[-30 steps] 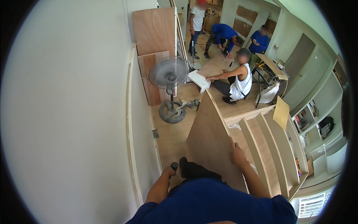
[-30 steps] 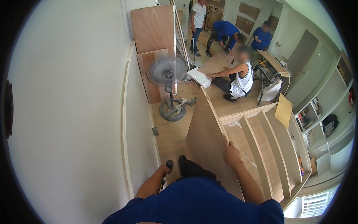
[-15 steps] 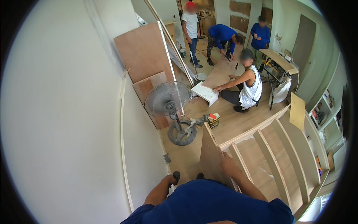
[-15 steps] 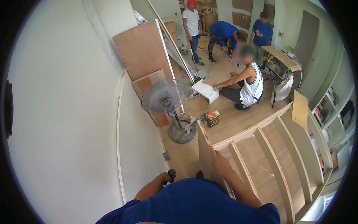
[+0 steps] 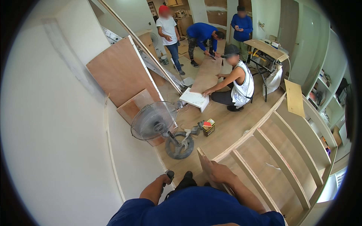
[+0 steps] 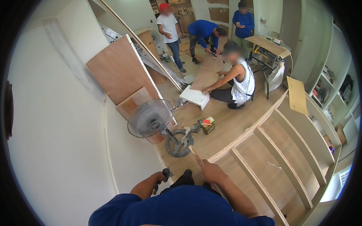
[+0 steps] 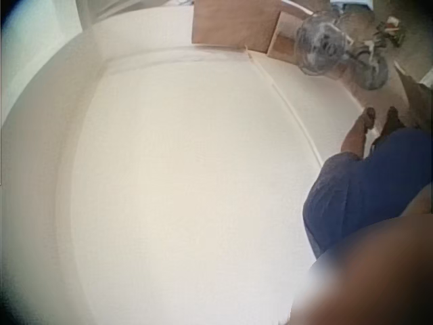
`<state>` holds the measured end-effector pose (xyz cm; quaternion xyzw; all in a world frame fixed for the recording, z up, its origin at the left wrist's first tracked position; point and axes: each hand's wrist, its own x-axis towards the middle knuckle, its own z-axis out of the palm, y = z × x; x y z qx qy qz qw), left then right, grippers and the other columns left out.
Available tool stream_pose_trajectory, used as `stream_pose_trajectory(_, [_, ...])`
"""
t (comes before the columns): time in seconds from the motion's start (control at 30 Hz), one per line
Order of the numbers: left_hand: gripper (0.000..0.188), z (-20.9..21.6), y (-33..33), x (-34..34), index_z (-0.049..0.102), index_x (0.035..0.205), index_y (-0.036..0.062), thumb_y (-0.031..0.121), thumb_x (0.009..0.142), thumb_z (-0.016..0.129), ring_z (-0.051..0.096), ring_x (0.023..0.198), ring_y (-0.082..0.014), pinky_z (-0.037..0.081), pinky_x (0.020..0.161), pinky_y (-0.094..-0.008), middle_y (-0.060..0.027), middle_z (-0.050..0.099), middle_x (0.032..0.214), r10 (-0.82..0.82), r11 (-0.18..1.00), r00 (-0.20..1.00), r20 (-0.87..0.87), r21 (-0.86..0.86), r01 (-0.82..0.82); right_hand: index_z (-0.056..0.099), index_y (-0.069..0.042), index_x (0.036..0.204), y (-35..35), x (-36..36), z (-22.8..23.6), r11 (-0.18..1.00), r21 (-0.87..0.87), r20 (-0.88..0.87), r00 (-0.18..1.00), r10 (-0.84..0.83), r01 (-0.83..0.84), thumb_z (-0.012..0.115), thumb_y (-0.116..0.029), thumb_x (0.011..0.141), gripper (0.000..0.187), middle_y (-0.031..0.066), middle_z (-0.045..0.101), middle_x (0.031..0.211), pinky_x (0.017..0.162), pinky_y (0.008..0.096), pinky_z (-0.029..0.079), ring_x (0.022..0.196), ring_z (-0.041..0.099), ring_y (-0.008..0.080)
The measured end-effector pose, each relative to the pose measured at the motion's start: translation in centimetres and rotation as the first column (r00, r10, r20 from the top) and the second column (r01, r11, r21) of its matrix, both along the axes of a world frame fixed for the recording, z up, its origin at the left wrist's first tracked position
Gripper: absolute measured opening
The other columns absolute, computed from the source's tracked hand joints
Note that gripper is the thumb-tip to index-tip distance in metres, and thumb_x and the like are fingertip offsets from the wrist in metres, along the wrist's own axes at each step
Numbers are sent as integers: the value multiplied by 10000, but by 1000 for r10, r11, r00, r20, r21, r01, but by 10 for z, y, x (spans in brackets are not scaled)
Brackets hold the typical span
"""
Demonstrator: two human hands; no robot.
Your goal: The person kneels and uses a cordless drill to fasten screws into a wooden panel, then stands to attach a large wooden shelf unit to a wall. Another person assists by holding the unit steady.
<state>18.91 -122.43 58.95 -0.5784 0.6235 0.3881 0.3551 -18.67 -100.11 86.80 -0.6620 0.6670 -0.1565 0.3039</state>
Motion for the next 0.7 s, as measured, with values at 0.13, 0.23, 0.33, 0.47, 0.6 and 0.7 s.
stream_pose_trajectory(0.13, [282, -7, -40, -15, 784, 980, -4, 147, 741, 792, 742, 735, -277, 597, 663, -408, -185, 766, 906, -96, 993, 995, 23, 66, 94, 210, -127, 1692, -30, 6, 6, 999, 42, -27, 1000, -7, 8, 578, -105, 893, 880, 292, 669, 1168, 869, 542, 571, 1026, 700, 471])
stream_pose_trajectory(0.23, [310, -10, -70, -36, 796, 1007, -9, 157, 745, 799, 752, 776, -284, 600, 703, -403, -185, 775, 942, -166, 985, 985, 46, 57, 163, 259, -138, 1678, -49, 14, -1, 996, -45, -3, 997, -75, 75, 575, -105, 906, 834, 277, 686, 1149, 869, 544, 571, 1022, 704, 462])
stream_pose_trajectory(0.33, [296, -4, -94, -65, 797, 1036, -22, 169, 812, 764, 758, 819, -288, 592, 744, -427, -182, 776, 961, -276, 960, 961, -7, 40, 276, 315, -137, 1657, -65, 26, 1, 978, -86, -22, 981, -193, 191, 573, -114, 924, 777, 263, 697, 1147, 870, 547, 571, 1011, 707, 459])
stream_pose_trajectory(0.47, [280, -7, -125, -86, 792, 1043, -33, 179, 873, 721, 757, 815, -305, 585, 730, -437, -191, 771, 937, -382, 924, 917, -118, -10, 383, 376, -128, 1624, -81, 40, -1, 943, -87, -54, 944, -327, 321, 583, -139, 941, 714, 267, 717, 1133, 870, 543, 573, 996, 711, 463])
stream_pose_trajectory(0.6, [277, -17, -153, -110, 798, 1057, -3, 182, 861, 736, 749, 805, -307, 582, 726, -454, -191, 773, 943, -536, 841, 843, -45, 57, 538, 506, -99, 1519, -75, 55, 0, 840, -96, -33, 841, -539, 535, 666, -202, 942, 608, 272, 741, 1088, 867, 526, 574, 980, 721, 452])
stream_pose_trajectory(0.7, [285, -30, -173, -124, 791, 1058, 9, 179, 830, 773, 741, 818, -305, 589, 731, -462, -187, 774, 972, -685, 721, 726, -50, 97, 687, 653, -64, 1336, -54, 61, 4, 757, -121, -10, 761, -648, 643, 764, -238, 901, 481, 257, 752, 1019, 840, 506, 574, 955, 729, 440])
